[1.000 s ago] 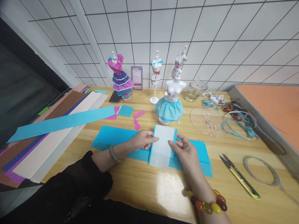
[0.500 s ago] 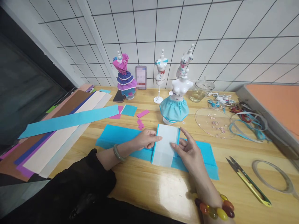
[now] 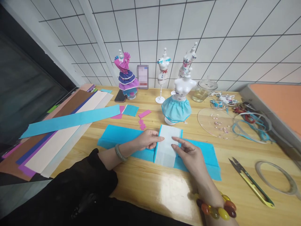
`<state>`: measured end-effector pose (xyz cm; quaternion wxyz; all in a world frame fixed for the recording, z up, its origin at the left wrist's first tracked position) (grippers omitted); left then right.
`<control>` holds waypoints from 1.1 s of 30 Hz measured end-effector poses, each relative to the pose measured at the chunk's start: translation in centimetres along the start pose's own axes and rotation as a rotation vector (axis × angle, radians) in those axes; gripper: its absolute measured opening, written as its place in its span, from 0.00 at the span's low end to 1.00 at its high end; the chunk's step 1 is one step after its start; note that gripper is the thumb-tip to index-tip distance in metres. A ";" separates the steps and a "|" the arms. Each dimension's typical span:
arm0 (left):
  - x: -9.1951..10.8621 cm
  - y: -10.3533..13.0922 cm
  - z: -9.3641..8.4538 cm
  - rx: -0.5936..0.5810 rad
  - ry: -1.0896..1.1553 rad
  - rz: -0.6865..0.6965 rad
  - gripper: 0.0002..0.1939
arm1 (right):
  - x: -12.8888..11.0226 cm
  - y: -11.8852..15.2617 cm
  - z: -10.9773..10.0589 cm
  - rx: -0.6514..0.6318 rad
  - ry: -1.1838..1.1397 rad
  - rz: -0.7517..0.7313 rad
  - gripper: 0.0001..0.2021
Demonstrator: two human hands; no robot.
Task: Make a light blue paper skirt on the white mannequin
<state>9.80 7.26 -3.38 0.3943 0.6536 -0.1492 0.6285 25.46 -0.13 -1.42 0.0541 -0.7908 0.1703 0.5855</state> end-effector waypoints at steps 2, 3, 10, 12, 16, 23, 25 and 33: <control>0.0 -0.1 0.1 -0.015 0.025 -0.009 0.20 | -0.1 0.0 -0.1 0.008 0.007 0.001 0.20; -0.1 -0.1 0.1 -0.024 0.036 -0.013 0.20 | -0.2 0.1 -0.1 0.013 0.010 0.000 0.20; -0.4 -0.4 -0.1 -0.052 0.086 -0.004 0.21 | -0.1 -0.1 -0.3 0.022 0.019 -0.012 0.20; -0.5 -0.4 -0.1 -0.052 0.101 0.002 0.21 | 0.1 -0.2 -0.3 0.020 0.019 -0.015 0.19; -0.5 -0.5 -0.1 -0.052 0.110 0.008 0.21 | 0.3 -0.2 -0.3 0.017 0.021 -0.013 0.19; -0.6 -0.6 -0.2 -0.056 0.096 0.007 0.20 | 0.4 0.0 -0.4 0.023 0.047 0.003 0.20; -0.6 -0.6 -0.2 -0.053 0.096 0.007 0.20 | 0.4 0.0 -0.4 0.024 0.046 0.009 0.20; -1.0 -0.7 -0.5 -0.020 0.069 -0.020 0.21 | 0.4 -0.1 -0.5 0.035 0.038 0.024 0.21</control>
Point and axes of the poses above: each hand's wrist, its own y-axis away from the middle knuckle, its own z-axis out of the palm, x = y × z, the point moved 7 cm from there along -y, towards the middle knuckle
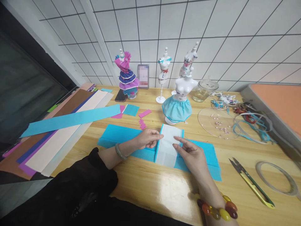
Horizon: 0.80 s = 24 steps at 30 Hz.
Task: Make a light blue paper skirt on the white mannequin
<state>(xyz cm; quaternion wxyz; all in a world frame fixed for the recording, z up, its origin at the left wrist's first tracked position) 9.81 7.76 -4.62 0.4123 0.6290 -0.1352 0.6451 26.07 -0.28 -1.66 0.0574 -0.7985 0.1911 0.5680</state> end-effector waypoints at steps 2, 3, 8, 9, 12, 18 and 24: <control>0.1 0.0 0.0 0.001 0.009 0.004 0.21 | 0.0 0.0 -0.1 0.000 0.002 0.002 0.21; 0.2 0.0 0.0 0.000 0.024 0.010 0.20 | 0.0 0.0 -0.2 0.003 0.003 0.001 0.21; 0.9 0.2 0.1 -0.003 0.122 0.053 0.20 | -0.2 0.1 -0.3 0.028 0.008 0.000 0.22; 0.9 0.2 0.0 -0.003 0.120 0.052 0.19 | -0.3 0.1 -0.3 0.026 0.008 0.004 0.22; 0.6 0.2 0.2 -0.036 0.059 0.051 0.18 | -0.4 0.1 -0.3 0.023 0.010 0.010 0.22; 0.2 0.2 0.1 -0.026 -0.001 0.041 0.16 | -0.6 0.2 -0.2 0.021 0.007 -0.002 0.23; 0.6 0.2 0.2 0.006 0.024 0.055 0.14 | -0.5 0.1 -0.3 0.035 -0.012 -0.020 0.22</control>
Point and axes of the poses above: each hand's wrist, its own y-axis away from the middle knuckle, its own z-axis out of the palm, x = y × z, the point moved 7 cm from there along -y, towards the middle knuckle
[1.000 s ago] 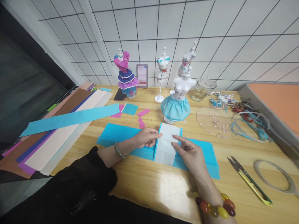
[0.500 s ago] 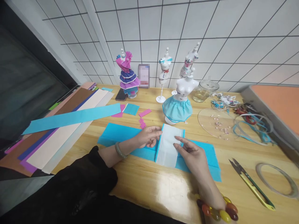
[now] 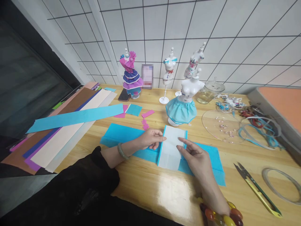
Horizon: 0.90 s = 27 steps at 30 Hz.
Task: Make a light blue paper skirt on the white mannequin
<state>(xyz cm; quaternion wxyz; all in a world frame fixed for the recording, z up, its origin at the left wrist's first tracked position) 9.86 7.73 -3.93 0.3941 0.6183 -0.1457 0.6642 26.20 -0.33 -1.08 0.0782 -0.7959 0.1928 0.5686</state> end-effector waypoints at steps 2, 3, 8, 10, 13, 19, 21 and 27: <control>0.1 0.0 0.0 0.005 0.012 0.004 0.14 | 0.0 0.0 0.0 0.001 -0.003 -0.011 0.22; 0.2 0.1 0.1 0.005 0.013 0.004 0.13 | 0.0 0.0 0.0 0.001 -0.004 -0.016 0.22; 0.4 0.4 0.4 -0.034 -0.051 -0.001 0.14 | 0.0 0.0 0.1 0.005 -0.013 -0.016 0.22; 0.4 0.5 0.5 -0.059 -0.103 -0.002 0.16 | 0.1 0.0 0.3 -0.005 -0.014 -0.009 0.21; 0.3 0.6 0.6 -0.065 -0.136 -0.002 0.16 | 0.3 -0.1 0.4 -0.014 -0.041 -0.010 0.21; 0.1 0.1 0.0 0.012 -0.052 0.012 0.15 | 0.2 0.0 0.7 -0.039 -0.195 0.038 0.33; 0.1 0.0 -0.3 0.048 -0.027 0.016 0.14 | 0.1 0.2 1.1 -0.088 -0.218 0.050 0.38; 0.1 0.0 -0.4 0.041 -0.033 0.046 0.15 | 0.5 0.0 1.1 -0.099 -0.231 0.066 0.43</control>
Point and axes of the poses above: each hand's wrist, its own y-axis away from the middle knuckle, its own z-axis out of the palm, x = y × z, the point moved 7 cm from there along -y, towards the middle knuckle
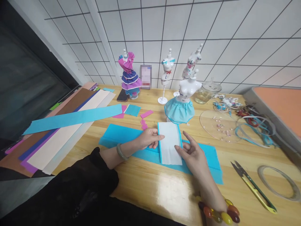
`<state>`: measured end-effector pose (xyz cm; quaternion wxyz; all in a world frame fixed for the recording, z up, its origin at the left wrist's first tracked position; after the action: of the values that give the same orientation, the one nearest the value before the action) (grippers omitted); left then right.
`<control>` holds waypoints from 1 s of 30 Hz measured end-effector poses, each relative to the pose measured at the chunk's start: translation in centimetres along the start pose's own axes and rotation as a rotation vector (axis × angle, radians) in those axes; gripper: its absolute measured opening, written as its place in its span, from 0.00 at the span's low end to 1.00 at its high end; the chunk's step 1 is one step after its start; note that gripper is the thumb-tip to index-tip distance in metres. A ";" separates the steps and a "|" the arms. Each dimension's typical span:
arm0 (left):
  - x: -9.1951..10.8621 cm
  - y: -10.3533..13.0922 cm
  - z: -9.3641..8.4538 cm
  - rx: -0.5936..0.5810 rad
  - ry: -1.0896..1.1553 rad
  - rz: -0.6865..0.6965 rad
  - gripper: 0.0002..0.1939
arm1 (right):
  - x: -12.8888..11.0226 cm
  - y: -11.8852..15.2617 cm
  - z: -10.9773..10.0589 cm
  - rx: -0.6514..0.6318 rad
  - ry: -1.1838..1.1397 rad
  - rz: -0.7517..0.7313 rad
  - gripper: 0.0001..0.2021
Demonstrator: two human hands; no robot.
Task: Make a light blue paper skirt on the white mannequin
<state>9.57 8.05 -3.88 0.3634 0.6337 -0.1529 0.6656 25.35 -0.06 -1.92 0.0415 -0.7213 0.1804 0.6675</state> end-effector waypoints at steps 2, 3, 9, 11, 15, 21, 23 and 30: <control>0.1 0.0 0.2 -0.035 -0.017 0.011 0.16 | 0.1 -0.1 -0.1 0.003 0.006 0.008 0.43; 0.2 0.0 0.3 -0.049 -0.027 0.014 0.16 | 0.1 -0.1 -0.1 -0.007 0.003 0.016 0.43; 1.9 0.2 0.0 -0.003 0.084 0.077 0.23 | -0.4 0.3 0.8 -0.138 0.065 0.028 0.41; 2.5 0.2 -0.5 0.049 0.127 0.113 0.23 | -0.4 0.5 1.1 -0.175 0.088 0.013 0.40; 2.3 -0.1 -1.3 0.075 0.120 0.143 0.22 | -0.2 0.7 1.4 -0.232 0.109 -0.028 0.39; 1.1 -0.6 -1.8 0.085 0.099 0.099 0.22 | 0.3 0.1 0.5 -0.160 0.104 -0.031 0.38; 1.0 -0.7 -1.7 0.074 0.127 0.085 0.22 | 0.3 -0.2 0.1 -0.108 0.099 -0.030 0.39; 0.9 -0.3 -0.7 -0.079 0.157 0.010 0.25 | 0.0 -0.1 0.1 -0.105 0.153 -0.054 0.39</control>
<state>9.33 9.04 -3.19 0.3956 0.5639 -0.1530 0.7086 25.30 0.02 -1.95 0.0077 -0.7760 0.1282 0.6175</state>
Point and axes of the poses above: each hand's wrist, its own y-axis away from the middle knuckle, its own z-axis out of the palm, x = y × z, the point moved 7 cm from there along -y, towards the middle knuckle
